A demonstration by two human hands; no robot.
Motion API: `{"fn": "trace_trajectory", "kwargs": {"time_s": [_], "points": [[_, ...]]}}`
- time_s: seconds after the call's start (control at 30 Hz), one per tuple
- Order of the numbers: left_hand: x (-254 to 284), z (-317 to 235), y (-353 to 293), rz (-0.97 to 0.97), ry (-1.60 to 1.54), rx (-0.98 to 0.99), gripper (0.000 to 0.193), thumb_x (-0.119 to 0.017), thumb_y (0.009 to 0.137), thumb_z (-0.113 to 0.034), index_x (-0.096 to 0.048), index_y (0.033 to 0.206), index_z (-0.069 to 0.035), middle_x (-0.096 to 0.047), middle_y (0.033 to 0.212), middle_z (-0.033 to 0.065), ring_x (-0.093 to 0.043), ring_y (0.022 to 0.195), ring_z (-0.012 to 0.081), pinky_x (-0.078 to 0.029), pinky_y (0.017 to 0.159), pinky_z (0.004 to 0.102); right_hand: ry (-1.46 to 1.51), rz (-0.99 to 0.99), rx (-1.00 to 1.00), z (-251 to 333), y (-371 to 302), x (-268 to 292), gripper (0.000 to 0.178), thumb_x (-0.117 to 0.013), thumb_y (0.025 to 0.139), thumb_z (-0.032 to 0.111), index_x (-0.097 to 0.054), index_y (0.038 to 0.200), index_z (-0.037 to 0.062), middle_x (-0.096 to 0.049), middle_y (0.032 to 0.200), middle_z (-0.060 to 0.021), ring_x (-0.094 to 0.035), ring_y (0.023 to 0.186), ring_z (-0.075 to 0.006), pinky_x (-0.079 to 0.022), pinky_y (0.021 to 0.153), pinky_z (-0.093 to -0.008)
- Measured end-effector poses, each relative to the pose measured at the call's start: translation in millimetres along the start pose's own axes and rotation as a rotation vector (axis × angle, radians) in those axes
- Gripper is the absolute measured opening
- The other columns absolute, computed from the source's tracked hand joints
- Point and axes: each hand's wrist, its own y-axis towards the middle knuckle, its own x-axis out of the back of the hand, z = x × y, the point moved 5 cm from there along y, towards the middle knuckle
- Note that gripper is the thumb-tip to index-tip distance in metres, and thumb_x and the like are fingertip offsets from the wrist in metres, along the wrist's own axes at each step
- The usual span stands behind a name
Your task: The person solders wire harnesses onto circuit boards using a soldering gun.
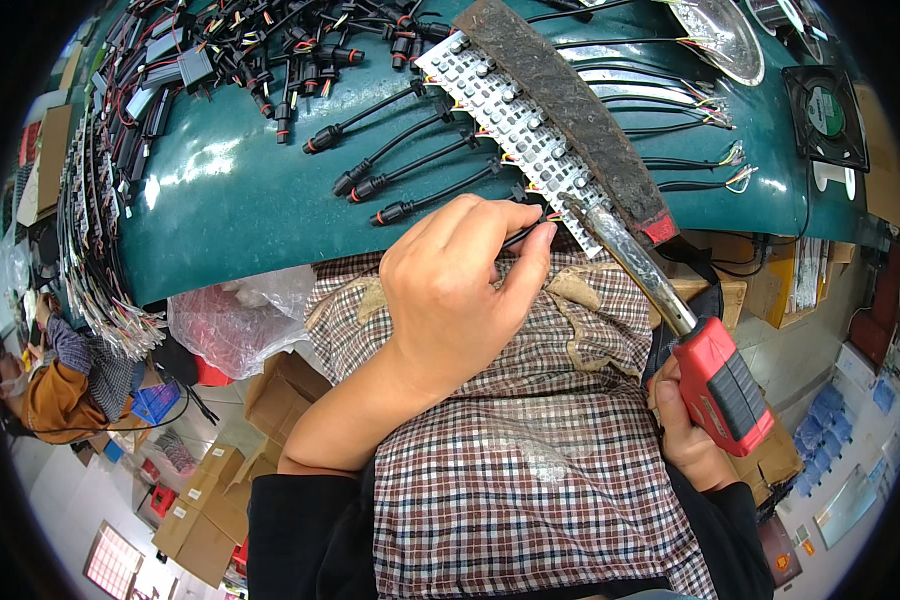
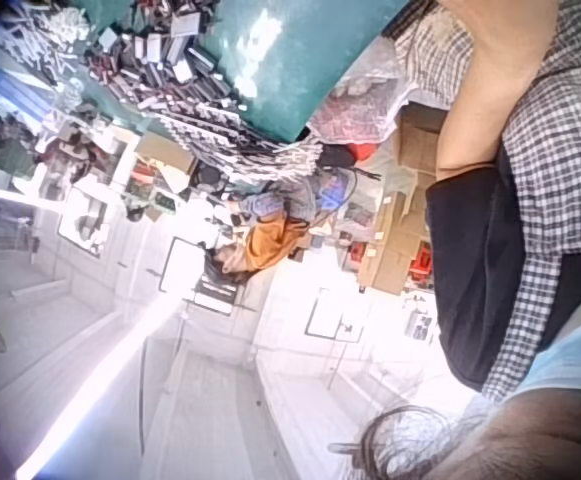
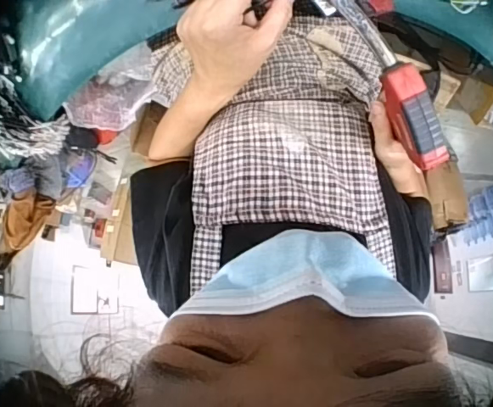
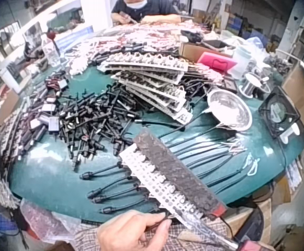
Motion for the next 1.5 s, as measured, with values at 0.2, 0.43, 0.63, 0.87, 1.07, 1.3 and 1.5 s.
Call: {"fn": "trace_trajectory", "kwargs": {"time_s": [0.2, 0.43, 0.63, 0.87, 1.07, 1.3, 1.5], "points": [[0.1, -0.8, 0.2, 0.003, 0.002, 0.01, 0.012, -0.083, 0.081, -0.005, -0.075, 0.09, -0.003, -0.071, 0.078, 0.0041, -0.052, 0.052, 0.0078, -0.04, 0.047, 0.0223, 0.044, 0.012, -0.094, -3.4, -2.1, 1.2, 0.025, -0.075, 0.085, 0.008, -0.07, 0.108, 0.0014, -0.066, 0.1, -0.0171, -0.066, 0.086, -0.0342, -0.053, 0.076, -0.0415], [0.3, 0.6, 0.6, 0.013, 0.027, 0.003, 0.011, -0.082, 0.082, -0.005, -0.075, 0.09, -0.003, -0.071, 0.079, 0.0043, -0.054, 0.052, 0.0085, -0.041, 0.047, 0.0229, -0.071, -0.021, -0.008, 2.1, -1.7, 2.9, 0.025, -0.075, 0.085, 0.007, -0.07, 0.108, 0.0016, -0.067, 0.101, -0.0163, -0.066, 0.089, -0.0339, -0.052, 0.078, -0.0418], [4.2, -3.5, 2.9, 0.008, 0.076, -0.023, 0.011, -0.082, 0.081, -0.007, -0.075, 0.089, -0.004, -0.071, 0.079, 0.0039, -0.055, 0.051, 0.0104, -0.041, 0.047, 0.0244, -0.029, -0.024, -0.055, -5.0, -11.7, 4.3, 0.026, -0.075, 0.085, 0.007, -0.07, 0.11, 0.0013, -0.067, 0.102, -0.0165, -0.066, 0.091, -0.0337, -0.053, 0.08, -0.0412], [4.6, -8.3, 4.8, -0.006, 0.162, -0.076, 0.012, -0.084, 0.078, -0.009, -0.075, 0.086, -0.006, -0.069, 0.076, 0.0023, -0.054, 0.049, 0.0128, -0.041, 0.049, 0.0271, 0.018, -0.002, -0.046, -9.6, -13.0, 1.0, 0.027, -0.075, 0.084, 0.007, -0.07, 0.11, 0.001, -0.067, 0.103, -0.0173, -0.067, 0.09, -0.0339, -0.053, 0.08, -0.0404], [4.0, -4.2, 4.7, 0.013, 0.114, -0.03, 0.01, -0.083, 0.081, -0.006, -0.075, 0.087, -0.005, -0.07, 0.078, 0.0033, -0.056, 0.051, 0.0106, -0.043, 0.048, 0.0254, 0.032, -0.001, -0.051, -8.5, -11.9, 0.5, 0.026, -0.075, 0.084, 0.007, -0.069, 0.109, 0.0009, -0.067, 0.102, -0.0171, -0.067, 0.089, -0.0328, -0.053, 0.079, -0.0404], [0.4, -3.3, -1.5, 0.039, 0.084, -0.011, 0.013, -0.081, 0.083, -0.005, -0.075, 0.095, -0.004, -0.07, 0.082, 0.0039, -0.057, 0.055, 0.0101, -0.043, 0.047, 0.023, 0.079, -0.002, -0.114, -15.3, -15.6, -0.9, 0.025, -0.076, 0.084, 0.007, -0.069, 0.108, 0.0012, -0.066, 0.099, -0.016, -0.065, 0.085, -0.0321, -0.052, 0.076, -0.0398], [-2.4, -3.1, -4.8, 0.035, 0.119, -0.043, 0.017, -0.08, 0.085, -0.003, -0.075, 0.101, -0.004, -0.068, 0.083, 0.0051, -0.057, 0.056, 0.01, -0.044, 0.048, 0.0241, 0.048, -0.027, -0.072, -12.3, -17.8, -1.0, 0.025, -0.076, 0.084, 0.008, -0.07, 0.107, 0.0016, -0.065, 0.101, -0.0161, -0.065, 0.088, -0.0318, -0.052, 0.077, -0.0397]]}}
